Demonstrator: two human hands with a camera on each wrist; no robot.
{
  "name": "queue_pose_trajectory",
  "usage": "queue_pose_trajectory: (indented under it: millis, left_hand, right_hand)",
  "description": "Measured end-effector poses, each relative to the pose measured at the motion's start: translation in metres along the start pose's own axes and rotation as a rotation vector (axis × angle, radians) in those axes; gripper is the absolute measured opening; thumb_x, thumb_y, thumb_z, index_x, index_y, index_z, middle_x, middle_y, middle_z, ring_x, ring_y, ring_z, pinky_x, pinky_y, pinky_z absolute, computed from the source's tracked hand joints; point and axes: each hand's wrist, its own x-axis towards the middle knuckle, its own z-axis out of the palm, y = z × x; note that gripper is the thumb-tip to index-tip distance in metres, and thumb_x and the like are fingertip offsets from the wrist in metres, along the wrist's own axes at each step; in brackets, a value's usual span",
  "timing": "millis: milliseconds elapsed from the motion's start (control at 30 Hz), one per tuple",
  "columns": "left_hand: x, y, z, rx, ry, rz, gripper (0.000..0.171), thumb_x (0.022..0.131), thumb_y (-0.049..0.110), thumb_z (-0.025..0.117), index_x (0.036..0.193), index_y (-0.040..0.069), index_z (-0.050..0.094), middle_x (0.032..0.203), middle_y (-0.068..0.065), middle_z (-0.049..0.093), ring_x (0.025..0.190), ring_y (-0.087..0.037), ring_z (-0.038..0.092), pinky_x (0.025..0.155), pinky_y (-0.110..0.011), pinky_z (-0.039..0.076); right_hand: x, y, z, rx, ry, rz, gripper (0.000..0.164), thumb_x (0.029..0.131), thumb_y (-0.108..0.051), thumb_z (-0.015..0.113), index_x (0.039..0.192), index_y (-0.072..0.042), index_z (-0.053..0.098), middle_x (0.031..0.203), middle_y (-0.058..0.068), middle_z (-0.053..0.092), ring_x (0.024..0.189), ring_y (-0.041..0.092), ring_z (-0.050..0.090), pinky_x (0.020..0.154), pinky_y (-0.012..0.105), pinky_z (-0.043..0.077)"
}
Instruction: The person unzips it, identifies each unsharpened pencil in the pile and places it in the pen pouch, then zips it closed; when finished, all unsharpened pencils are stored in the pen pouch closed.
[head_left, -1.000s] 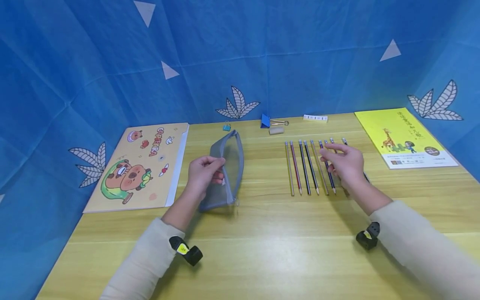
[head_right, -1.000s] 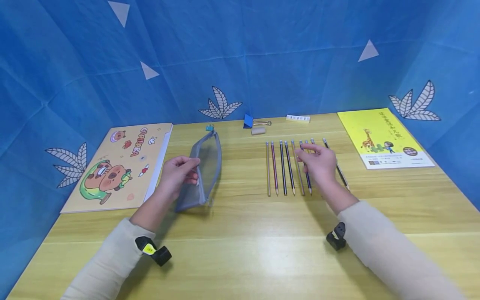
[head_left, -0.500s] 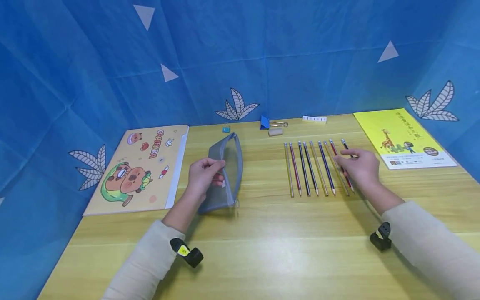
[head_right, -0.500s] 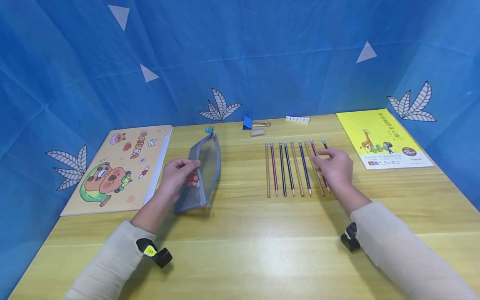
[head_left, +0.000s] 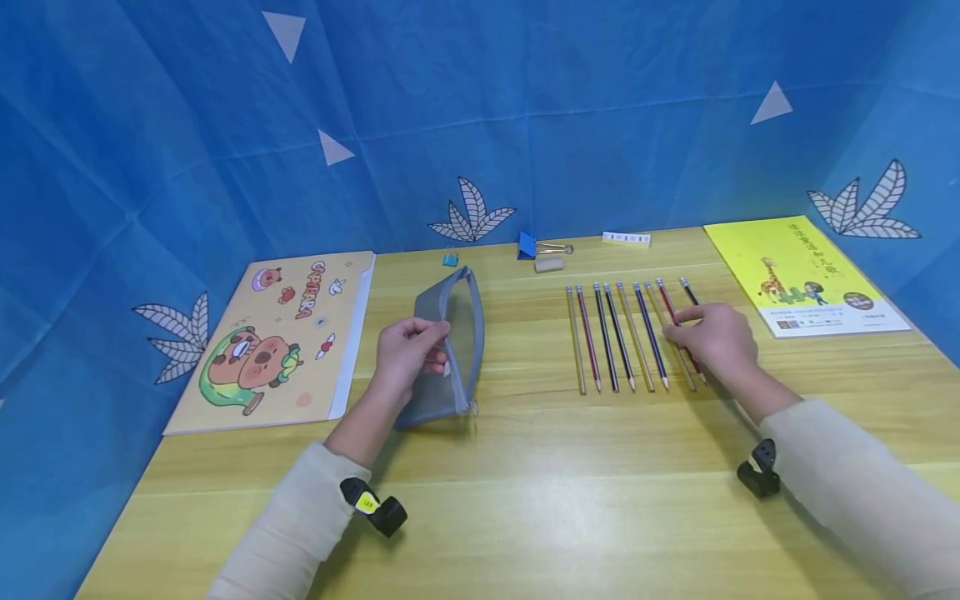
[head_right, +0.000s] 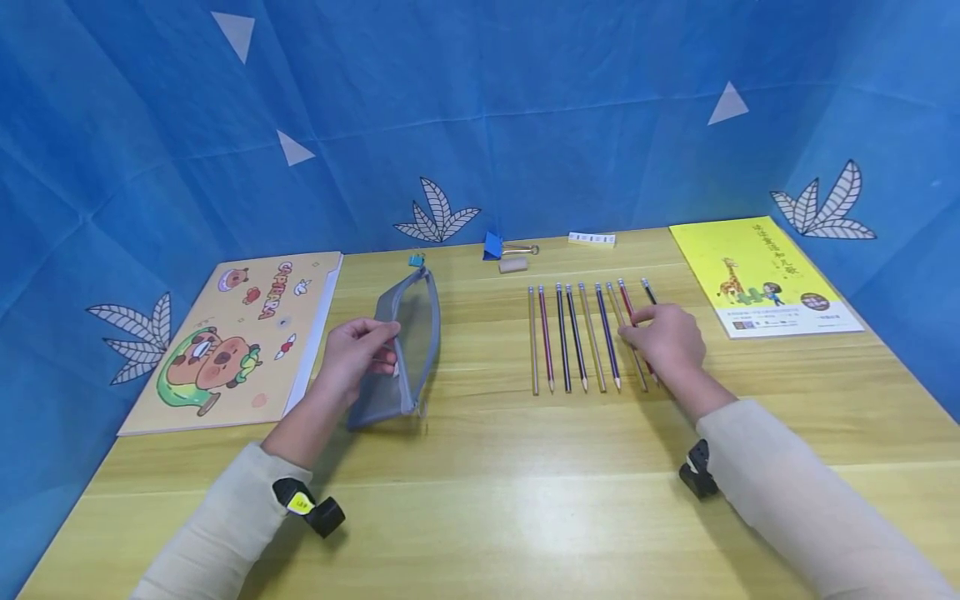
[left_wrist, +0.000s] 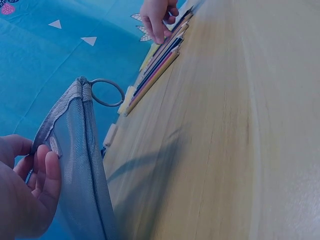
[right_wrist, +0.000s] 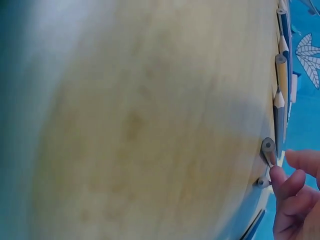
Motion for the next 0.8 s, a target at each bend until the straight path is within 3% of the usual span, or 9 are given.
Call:
queue_pose_trajectory:
  millis: [200,500,667,800]
  left_hand:
    - [0.0006,-0.0004,0.0007,0.011,-0.001,-0.004,0.035,0.068,0.029,0.072,0.083,0.001,0.056,0.071,-0.010,0.059,0.047,-0.011,0.056,0.048,-0.030,0.053]
    - [-0.0025,0.0016,0.0015,0.009,0.002,0.007,0.033,0.069,0.028,0.071,0.082,0.002,0.057,0.069,-0.009,0.059,0.046,-0.011,0.055,0.047,-0.029,0.053]
    - [-0.0050,0.0050,0.0033,0.014,0.004,0.001,0.030,0.070,0.026,0.070,0.083,0.002,0.057,0.069,-0.008,0.059,0.046,-0.011,0.055,0.046,-0.029,0.053]
    - [-0.0044,0.0050,0.0034,0.016,0.012,0.003,0.030,0.070,0.026,0.070,0.082,0.002,0.057,0.069,-0.009,0.059,0.045,-0.011,0.055,0.046,-0.029,0.053]
  right_hand:
    - [0.0009,-0.0025,0.0022,-0.035,-0.007,-0.012,0.034,0.076,-0.028,0.061,0.099,-0.002,0.060,0.096,0.021,0.058,0.054,0.022,0.050,0.038,0.028,0.036]
    - [0.0031,-0.0056,0.0023,-0.149,-0.045,-0.055,0.028,0.074,-0.024,0.064,0.092,-0.003,0.064,0.097,0.019,0.059,0.080,0.033,0.053,0.046,0.034,0.039]
    - [0.0018,-0.0066,0.0006,-0.147,-0.065,-0.051,0.029,0.075,-0.022,0.062,0.094,-0.001,0.063,0.098,0.021,0.058,0.079,0.033,0.053,0.047,0.034,0.040]
    - [0.0002,-0.0063,-0.0008,-0.102,-0.034,-0.047,0.030,0.075,-0.022,0.060,0.095,0.000,0.062,0.099,0.024,0.056,0.079,0.035,0.053,0.044,0.031,0.040]
